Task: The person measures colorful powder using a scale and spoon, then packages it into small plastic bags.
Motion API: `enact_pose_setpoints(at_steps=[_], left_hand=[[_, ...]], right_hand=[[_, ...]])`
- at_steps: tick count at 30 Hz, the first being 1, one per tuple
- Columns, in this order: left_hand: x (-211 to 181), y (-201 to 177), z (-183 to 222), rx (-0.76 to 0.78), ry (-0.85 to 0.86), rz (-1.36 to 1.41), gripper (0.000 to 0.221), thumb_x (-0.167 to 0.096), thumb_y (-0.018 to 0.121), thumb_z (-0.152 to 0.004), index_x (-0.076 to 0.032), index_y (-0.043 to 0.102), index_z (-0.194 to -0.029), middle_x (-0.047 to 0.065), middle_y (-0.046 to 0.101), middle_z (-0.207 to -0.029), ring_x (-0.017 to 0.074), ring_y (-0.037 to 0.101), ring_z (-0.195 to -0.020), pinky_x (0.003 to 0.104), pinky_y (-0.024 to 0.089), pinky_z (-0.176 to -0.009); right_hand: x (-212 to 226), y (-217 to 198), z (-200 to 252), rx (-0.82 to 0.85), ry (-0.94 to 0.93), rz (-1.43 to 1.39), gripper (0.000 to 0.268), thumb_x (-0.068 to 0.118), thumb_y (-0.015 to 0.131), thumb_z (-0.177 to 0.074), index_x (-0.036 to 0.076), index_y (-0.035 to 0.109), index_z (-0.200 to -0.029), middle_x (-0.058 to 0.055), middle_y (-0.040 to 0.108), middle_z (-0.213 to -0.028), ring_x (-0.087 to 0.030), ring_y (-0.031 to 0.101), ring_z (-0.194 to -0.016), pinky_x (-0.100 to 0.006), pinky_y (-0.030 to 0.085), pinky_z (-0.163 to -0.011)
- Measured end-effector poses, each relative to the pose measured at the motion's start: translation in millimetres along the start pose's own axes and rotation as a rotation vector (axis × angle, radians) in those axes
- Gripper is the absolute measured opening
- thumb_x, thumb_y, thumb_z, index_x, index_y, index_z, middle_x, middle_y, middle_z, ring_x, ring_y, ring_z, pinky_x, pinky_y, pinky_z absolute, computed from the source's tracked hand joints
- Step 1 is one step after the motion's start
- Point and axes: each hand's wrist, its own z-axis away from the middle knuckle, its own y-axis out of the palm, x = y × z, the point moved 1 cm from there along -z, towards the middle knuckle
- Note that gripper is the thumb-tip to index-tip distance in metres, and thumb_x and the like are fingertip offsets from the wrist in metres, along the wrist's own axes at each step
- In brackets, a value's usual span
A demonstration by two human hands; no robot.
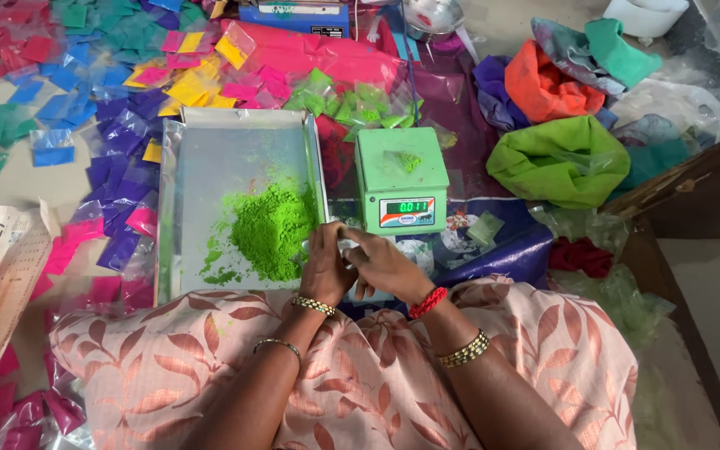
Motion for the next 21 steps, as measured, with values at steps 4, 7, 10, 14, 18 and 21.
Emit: enact_pose_setpoints(at_steps=[4, 7, 10, 14, 18, 21], left_hand=[[19.2, 14.6, 2.2, 0.008, -0.034, 0.027, 0.058, -0.004, 0.075, -0.074, -0.007, 0.046, -0.124, 0.018, 0.056, -0.116, 0.0428, 0.055, -0.109, 0.049, 0.051, -0.085], [25.8, 15.9, -2.2, -0.045, -0.012, 0.106, 0.049, -0.008, 0.080, -0.078, -0.006, 0.048, -0.116, 0.019, 0.057, -0.109, 0.0415, 0.057, -0.104, 0.049, 0.050, -0.087], [13.5, 0.4, -13.3, -0.078, -0.052, 0.115, 0.056, -0.006, 0.081, -0.069, -0.002, 0.049, -0.115, 0.021, 0.057, -0.105, 0.0423, 0.057, -0.100, 0.049, 0.050, -0.083], [16.0, -12.4, -31.5, -0.122, -0.186, 0.160, 0.049, -0.011, 0.083, -0.072, -0.004, 0.050, -0.106, 0.015, 0.058, -0.094, 0.0324, 0.060, -0.086, 0.044, 0.051, -0.079], [14.7, -43.5, -51.2, -0.299, -0.134, 0.235, 0.050, -0.012, 0.085, -0.073, -0.004, 0.049, -0.106, 0.010, 0.058, -0.091, 0.0267, 0.061, -0.085, 0.041, 0.051, -0.081], [32.0, -62.3, -59.0, -0.419, -0.131, 0.343, 0.048, -0.011, 0.083, -0.079, -0.005, 0.049, -0.111, 0.007, 0.057, -0.097, 0.0216, 0.061, -0.089, 0.037, 0.053, -0.085]], right_hand=[[-1.2, -3.8, -3.8, 0.032, -0.017, 0.023, 0.046, 0.022, 0.053, -0.100, -0.001, 0.052, -0.139, -0.013, 0.073, -0.085, -0.017, 0.072, -0.054, -0.030, 0.058, -0.050], [14.6, -10.9, 1.5, 0.072, -0.063, -0.056, 0.041, 0.017, 0.057, -0.100, 0.000, 0.054, -0.137, -0.014, 0.073, -0.091, -0.016, 0.071, -0.057, -0.030, 0.056, -0.051], [17.1, -25.2, -3.8, -0.065, -0.132, 0.078, 0.034, 0.015, 0.058, -0.101, 0.005, 0.063, -0.133, -0.012, 0.077, -0.090, -0.014, 0.071, -0.060, -0.027, 0.060, -0.052], [-4.4, -41.2, -20.1, -0.387, -0.271, -0.081, 0.024, 0.005, 0.057, -0.100, 0.001, 0.067, -0.121, -0.010, 0.078, -0.105, -0.014, 0.072, -0.068, -0.028, 0.059, -0.057], [-38.2, -18.7, -49.0, -0.304, -0.377, 0.290, 0.023, 0.007, 0.062, -0.097, 0.003, 0.069, -0.118, -0.015, 0.079, -0.101, -0.023, 0.079, -0.078, -0.036, 0.062, -0.069], [-75.1, 6.1, -83.5, -0.321, -0.556, 0.553, 0.030, 0.010, 0.070, -0.090, 0.002, 0.068, -0.119, -0.024, 0.072, -0.110, -0.042, 0.071, -0.095, -0.047, 0.059, -0.081]])
